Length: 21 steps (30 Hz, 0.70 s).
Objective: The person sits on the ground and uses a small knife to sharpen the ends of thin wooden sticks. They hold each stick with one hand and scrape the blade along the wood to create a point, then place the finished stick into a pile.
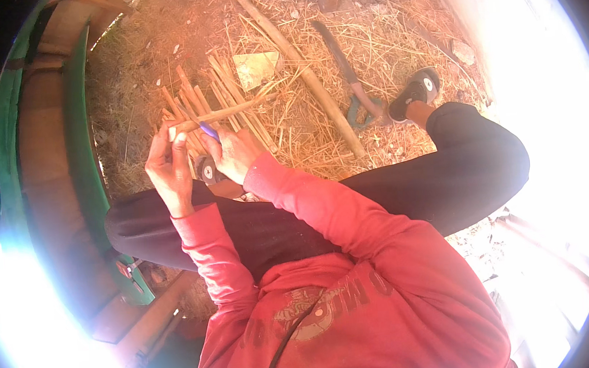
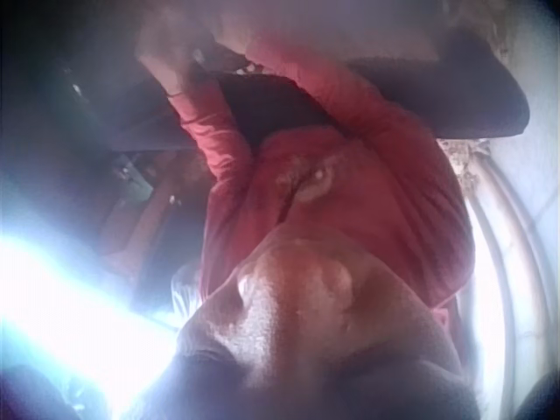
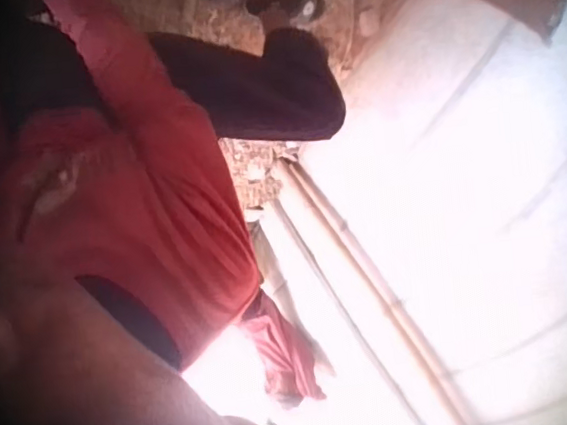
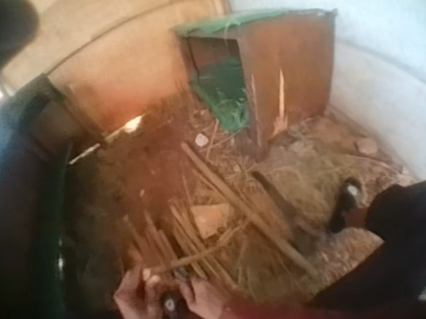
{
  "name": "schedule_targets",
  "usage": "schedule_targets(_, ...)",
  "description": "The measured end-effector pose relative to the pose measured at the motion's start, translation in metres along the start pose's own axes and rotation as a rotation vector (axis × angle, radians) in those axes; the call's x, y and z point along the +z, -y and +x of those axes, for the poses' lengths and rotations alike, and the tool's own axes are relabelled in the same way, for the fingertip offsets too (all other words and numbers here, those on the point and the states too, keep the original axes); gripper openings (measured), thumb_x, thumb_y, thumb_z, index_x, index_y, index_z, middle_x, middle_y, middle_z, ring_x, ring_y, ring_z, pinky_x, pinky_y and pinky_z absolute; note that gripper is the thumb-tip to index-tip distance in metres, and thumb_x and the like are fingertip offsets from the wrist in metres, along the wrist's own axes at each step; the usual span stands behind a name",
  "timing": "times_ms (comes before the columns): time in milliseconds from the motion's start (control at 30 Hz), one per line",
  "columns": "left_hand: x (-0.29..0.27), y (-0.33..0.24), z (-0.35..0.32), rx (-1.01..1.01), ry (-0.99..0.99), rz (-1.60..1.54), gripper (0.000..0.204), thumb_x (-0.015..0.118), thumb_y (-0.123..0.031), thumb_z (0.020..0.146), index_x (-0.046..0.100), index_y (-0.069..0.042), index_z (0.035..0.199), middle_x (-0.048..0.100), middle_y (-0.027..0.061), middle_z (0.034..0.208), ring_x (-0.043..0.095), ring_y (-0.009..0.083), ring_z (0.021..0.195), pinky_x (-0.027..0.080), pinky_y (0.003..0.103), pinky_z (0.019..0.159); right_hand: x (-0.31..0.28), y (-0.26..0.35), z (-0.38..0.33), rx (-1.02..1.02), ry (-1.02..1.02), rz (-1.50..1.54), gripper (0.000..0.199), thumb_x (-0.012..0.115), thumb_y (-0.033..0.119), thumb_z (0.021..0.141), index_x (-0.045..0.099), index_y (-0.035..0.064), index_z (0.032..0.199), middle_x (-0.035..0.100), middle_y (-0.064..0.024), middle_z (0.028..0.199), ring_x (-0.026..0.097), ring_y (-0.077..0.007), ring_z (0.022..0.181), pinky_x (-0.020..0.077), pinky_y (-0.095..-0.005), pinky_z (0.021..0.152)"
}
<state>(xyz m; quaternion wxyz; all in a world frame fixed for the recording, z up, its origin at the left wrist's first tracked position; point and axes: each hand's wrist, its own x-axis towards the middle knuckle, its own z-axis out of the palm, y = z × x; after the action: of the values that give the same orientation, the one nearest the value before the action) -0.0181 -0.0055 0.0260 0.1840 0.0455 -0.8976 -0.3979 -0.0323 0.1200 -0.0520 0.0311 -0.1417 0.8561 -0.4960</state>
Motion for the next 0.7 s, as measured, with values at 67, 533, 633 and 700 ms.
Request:
schedule_targets(67,-0.006,0.002,0.000,-0.092,0.027,0.039,0.019,0.069,-0.011,0.090,0.069,-0.004,0.108,0.062,0.0031,0.081,0.052,0.0096,0.072,0.044,0.026,0.066,-0.001,-0.004,-0.001,0.085,0.073,-0.048,0.040,0.048,0.034,0.102,0.066,0.0016,0.087,0.066,-0.0221,0.075,0.063,-0.0445,0.068,0.0501,-0.0518,0.068)
schedule_targets(533,-0.004,0.022,-0.007,-0.005,0.018,-0.058,0.026,0.061,-0.009,0.096,0.065,0.001,0.120,0.063,0.0002,0.086,0.052,0.0034,0.070,0.044,0.022,0.062,-0.007,-0.033,0.002,0.357,0.244,-0.024,0.045,0.040,0.038,0.103,0.064,0.0014,0.112,0.067,-0.0256,0.077,0.067,-0.0404,0.074,0.0535,-0.0516,0.070)
schedule_targets(633,-0.002,0.011,0.003,-0.003,0.028,-0.102,0.021,0.062,-0.009,0.095,0.067,-0.002,0.114,0.060,-0.0002,0.081,0.051,0.0055,0.066,0.043,0.023,0.059,-0.013,-0.002,0.004,0.068,-0.083,0.125,0.045,0.037,0.037,0.105,0.061,0.0001,0.114,0.066,-0.0257,0.074,0.067,-0.0413,0.074,0.0534,-0.0521,0.069)
schedule_targets(700,-0.003,0.012,0.002,0.009,0.031,-0.097,0.018,0.065,-0.011,0.093,0.068,-0.007,0.110,0.059,0.0011,0.078,0.050,0.0072,0.065,0.041,0.024,0.057,-0.017,0.017,-0.003,0.092,-0.025,0.101,0.041,0.039,0.034,0.104,0.061,0.0002,0.113,0.066,-0.0256,0.076,0.067,-0.0413,0.076,0.0531,-0.0525,0.069)
